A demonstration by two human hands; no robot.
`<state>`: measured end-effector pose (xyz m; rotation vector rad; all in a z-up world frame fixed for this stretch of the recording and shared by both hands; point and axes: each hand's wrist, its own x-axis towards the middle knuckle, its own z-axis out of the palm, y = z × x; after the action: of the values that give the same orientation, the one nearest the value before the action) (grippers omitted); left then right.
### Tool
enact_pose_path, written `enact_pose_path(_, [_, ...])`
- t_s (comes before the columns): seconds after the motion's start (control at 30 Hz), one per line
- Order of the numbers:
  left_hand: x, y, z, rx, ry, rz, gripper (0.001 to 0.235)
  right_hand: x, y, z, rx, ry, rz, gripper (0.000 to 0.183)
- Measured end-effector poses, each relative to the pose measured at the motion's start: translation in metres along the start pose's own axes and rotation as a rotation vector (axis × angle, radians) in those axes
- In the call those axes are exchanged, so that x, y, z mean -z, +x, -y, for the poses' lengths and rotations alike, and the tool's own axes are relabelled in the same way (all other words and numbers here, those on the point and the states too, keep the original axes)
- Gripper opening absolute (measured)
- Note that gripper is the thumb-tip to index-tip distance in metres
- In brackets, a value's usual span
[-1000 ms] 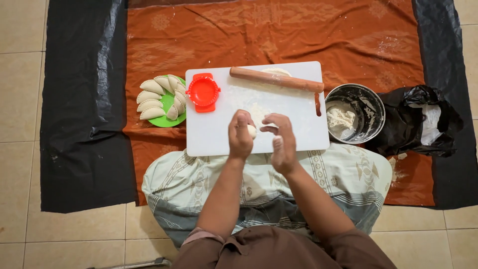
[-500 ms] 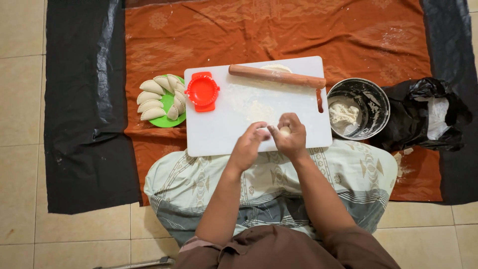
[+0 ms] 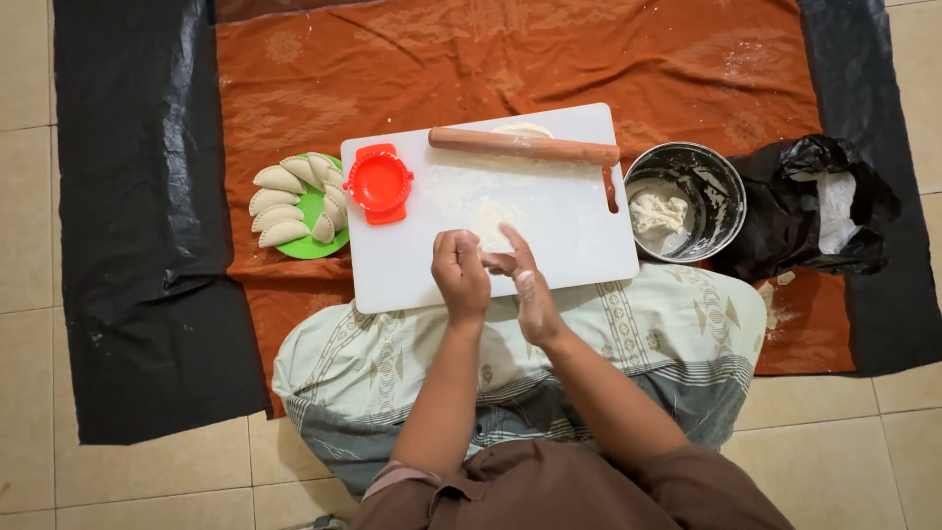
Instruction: Rolling out dough and using a mold to shape individual food items on a cutting board.
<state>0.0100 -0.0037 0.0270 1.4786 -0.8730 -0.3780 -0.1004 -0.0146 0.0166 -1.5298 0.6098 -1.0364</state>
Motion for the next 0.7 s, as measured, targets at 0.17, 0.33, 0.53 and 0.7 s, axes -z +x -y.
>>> enact_pose_path(0.17, [0.002, -0.001, 0.005, 0.1, -0.14, 0.097, 0.043, 0.004, 0.001, 0.01, 0.159, -0.217, -0.153, 0.06])
enact_pose_path(0.33, [-0.001, -0.008, 0.001, 0.192, -0.198, 0.172, 0.049, -0.003, 0.01, 0.009, 0.446, -0.435, -0.149, 0.063])
enact_pose_path(0.53, [0.005, -0.013, 0.002, 0.703, -0.557, 0.447, 0.07, 0.011, 0.026, -0.004, 0.424, -0.725, -0.157, 0.047])
enact_pose_path(0.7, [0.015, -0.009, -0.014, 0.563, -0.762, 0.685, 0.083, 0.03, 0.037, 0.004, 0.381, -0.76, -0.228, 0.044])
